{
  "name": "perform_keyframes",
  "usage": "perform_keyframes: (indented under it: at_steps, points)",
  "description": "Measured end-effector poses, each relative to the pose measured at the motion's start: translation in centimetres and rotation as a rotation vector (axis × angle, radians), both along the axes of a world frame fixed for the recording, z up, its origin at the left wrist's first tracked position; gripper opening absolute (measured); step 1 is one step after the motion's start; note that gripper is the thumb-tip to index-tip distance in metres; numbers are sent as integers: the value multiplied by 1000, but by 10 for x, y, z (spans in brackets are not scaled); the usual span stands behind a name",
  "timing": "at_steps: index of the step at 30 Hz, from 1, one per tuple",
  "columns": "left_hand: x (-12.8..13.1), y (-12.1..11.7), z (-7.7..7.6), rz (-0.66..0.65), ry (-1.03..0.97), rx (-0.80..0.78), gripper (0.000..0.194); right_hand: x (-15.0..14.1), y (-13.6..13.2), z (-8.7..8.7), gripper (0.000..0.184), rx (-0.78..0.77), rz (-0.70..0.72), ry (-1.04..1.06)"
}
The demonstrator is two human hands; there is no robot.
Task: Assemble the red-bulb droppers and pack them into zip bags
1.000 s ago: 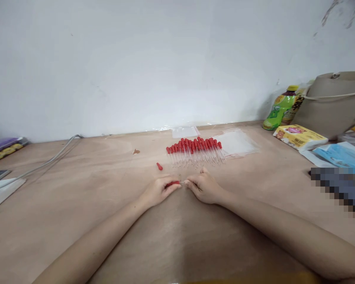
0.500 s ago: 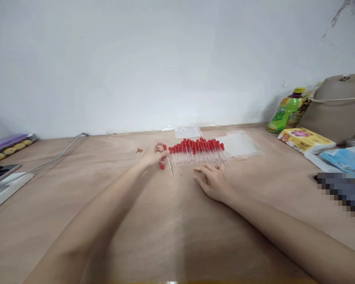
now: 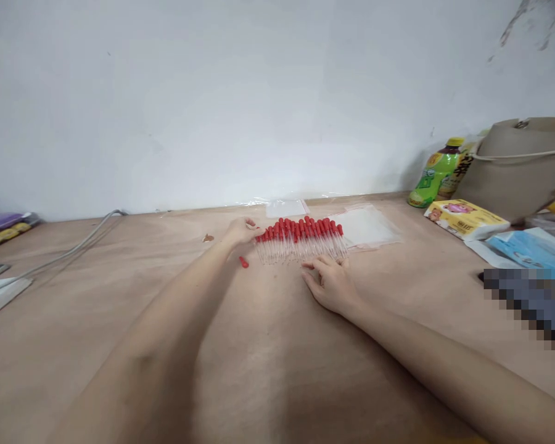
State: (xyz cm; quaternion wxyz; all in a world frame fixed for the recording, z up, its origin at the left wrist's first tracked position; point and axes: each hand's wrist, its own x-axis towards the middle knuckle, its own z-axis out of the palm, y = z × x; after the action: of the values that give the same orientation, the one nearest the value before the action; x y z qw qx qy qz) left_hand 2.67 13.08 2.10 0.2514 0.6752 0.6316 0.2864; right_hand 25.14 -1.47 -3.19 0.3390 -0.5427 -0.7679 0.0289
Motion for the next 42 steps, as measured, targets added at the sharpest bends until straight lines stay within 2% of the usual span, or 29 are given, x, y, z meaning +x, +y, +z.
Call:
perform_keyframes:
  at_steps: [2,5,10,13,18,22,26,31,33,36,39,42]
  points:
    - [-8,-11,-2,36,55,93,32,1,0,0,17,14,-8,-6]
    - [-24,-40,-14,59,143,252,24,0,-1,2,16,59,21,-26]
    - [-40,-86,-40,-40,194,341,37,-21,9,6,16,78,115,-90]
    - [-38,-92,-46,-78,187,328,43,-47,24,8,24,55,96,-102]
    - [-35,-87,-46,-110,182,331,37,-83,46,12,38,-70,-35,-105]
    - [-39,-86,-49,-75,97,314,29,-90,50,12,33,-183,-74,-120]
    - [-41,-83,-52,-44,11,293,28,-86,44,15,26,-244,-69,-96]
    - [-43,-86,-53,1,-40,409,28,-58,27,23,19,-331,1,-89]
    - [-43,-93,-53,-45,-37,436,27,-38,20,24,19,-370,44,-68]
    - [-39,-107,-52,-189,-6,453,23,-11,15,22,12,-426,122,1]
    - [-28,-120,-50,-295,-7,425,20,0,14,15,22,-346,192,77]
    - [-15,-126,-46,-334,-30,364,19,-6,15,7,27,-240,232,114]
